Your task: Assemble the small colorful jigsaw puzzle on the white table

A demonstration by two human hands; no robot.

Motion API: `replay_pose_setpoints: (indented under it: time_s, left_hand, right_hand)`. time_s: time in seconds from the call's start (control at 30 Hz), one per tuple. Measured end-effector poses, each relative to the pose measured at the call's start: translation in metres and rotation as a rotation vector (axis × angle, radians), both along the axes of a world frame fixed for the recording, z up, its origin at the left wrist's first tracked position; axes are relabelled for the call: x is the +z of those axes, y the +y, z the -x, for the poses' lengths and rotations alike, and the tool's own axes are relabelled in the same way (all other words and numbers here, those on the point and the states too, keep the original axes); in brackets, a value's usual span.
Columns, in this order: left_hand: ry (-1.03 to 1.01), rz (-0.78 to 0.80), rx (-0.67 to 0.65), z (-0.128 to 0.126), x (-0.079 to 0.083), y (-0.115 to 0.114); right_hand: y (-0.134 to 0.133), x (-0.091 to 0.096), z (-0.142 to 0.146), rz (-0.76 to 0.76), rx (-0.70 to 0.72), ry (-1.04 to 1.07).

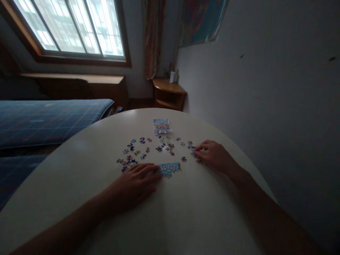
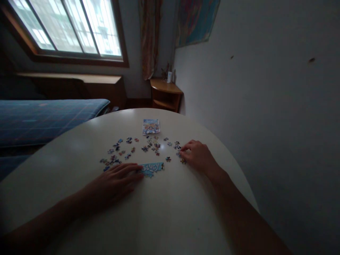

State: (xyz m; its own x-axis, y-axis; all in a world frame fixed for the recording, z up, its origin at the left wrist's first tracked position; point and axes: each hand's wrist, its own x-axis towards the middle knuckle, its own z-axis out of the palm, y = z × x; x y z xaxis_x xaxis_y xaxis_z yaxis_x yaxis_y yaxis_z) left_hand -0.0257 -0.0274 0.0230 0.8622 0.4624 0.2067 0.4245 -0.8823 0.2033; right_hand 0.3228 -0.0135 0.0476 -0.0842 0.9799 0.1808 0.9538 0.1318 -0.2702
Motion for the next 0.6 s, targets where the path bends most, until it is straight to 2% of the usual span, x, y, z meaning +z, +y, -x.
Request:
replay_pose_setpoints:
  time_s: [0.33, 0.6]
  left_hand:
    - [-0.002, 0.004, -0.001, 0.0, 0.002, 0.0]
    - [0.016, 0.01, 0.005, 0.0, 0.0, 0.0]
  right_hand:
    - [-0.003, -0.003, 0.005, 0.044, 0.195, 0.028]
    - [-0.006, 0.002, 0.018, 0.106, 0.191, 0.017]
